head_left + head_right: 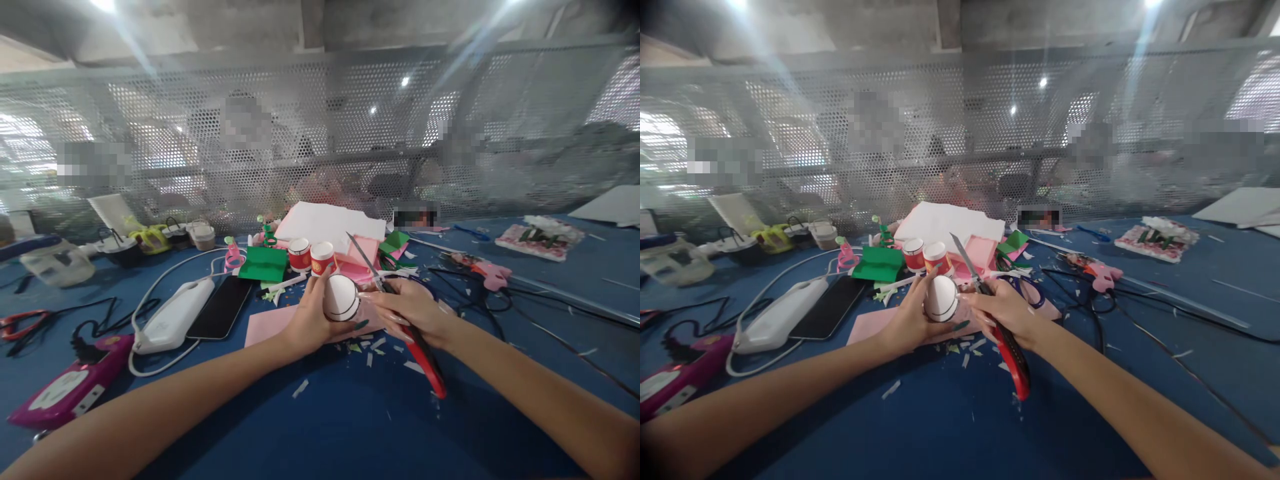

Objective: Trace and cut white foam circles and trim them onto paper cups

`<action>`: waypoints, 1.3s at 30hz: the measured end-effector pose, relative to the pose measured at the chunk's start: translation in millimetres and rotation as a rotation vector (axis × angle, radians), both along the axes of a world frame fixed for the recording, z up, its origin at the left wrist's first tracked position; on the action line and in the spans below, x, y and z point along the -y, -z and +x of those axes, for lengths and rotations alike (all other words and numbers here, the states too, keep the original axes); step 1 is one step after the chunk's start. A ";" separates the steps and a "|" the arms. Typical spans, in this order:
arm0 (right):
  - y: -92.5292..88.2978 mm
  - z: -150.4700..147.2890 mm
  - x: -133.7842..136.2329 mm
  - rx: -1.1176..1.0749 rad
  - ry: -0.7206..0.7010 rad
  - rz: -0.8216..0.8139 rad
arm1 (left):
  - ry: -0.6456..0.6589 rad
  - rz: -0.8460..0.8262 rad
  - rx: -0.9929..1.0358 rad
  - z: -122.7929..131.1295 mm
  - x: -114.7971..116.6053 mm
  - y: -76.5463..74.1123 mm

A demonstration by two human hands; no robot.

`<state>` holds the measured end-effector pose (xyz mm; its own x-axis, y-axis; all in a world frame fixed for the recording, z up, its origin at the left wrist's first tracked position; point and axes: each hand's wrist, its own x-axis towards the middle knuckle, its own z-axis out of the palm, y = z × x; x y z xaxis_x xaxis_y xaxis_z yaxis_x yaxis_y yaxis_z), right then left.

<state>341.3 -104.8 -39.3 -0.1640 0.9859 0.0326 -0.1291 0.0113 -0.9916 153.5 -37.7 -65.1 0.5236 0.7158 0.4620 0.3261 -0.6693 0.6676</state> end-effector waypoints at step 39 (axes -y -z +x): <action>11.1 28.8 -10.9 1.325 0.196 0.924 | 0.206 -0.362 0.440 0.0 -3.7 5.1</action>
